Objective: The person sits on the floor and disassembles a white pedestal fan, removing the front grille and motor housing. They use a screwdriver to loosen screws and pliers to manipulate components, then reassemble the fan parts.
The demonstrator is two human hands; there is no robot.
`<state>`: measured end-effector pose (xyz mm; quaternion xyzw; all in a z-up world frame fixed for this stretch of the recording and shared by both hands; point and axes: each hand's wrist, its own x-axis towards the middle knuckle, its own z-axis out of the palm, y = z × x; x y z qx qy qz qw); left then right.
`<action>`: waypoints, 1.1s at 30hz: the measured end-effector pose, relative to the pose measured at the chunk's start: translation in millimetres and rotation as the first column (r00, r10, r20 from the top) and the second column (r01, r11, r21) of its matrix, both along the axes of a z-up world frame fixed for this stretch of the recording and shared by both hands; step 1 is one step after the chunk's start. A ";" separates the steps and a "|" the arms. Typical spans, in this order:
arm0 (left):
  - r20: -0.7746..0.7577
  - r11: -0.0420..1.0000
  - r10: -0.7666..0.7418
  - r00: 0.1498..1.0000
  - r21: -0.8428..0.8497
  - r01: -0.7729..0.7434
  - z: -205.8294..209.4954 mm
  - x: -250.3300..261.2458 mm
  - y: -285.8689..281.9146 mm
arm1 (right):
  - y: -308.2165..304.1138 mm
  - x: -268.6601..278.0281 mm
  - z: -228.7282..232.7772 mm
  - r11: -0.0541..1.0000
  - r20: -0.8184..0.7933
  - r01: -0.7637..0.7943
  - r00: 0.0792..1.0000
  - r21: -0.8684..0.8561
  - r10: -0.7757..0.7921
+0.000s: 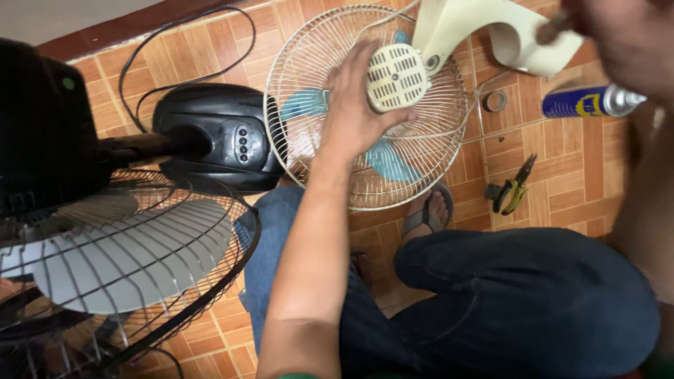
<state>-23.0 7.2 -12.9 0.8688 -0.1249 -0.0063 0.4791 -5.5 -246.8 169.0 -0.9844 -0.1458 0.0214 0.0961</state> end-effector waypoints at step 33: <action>-0.449 0.955 0.038 0.893 -0.247 -0.165 -20.7 -18.0 19.2 | 84.8 31.2 -123.2 0.912 -0.332 -0.399 0.851 0.092 0.406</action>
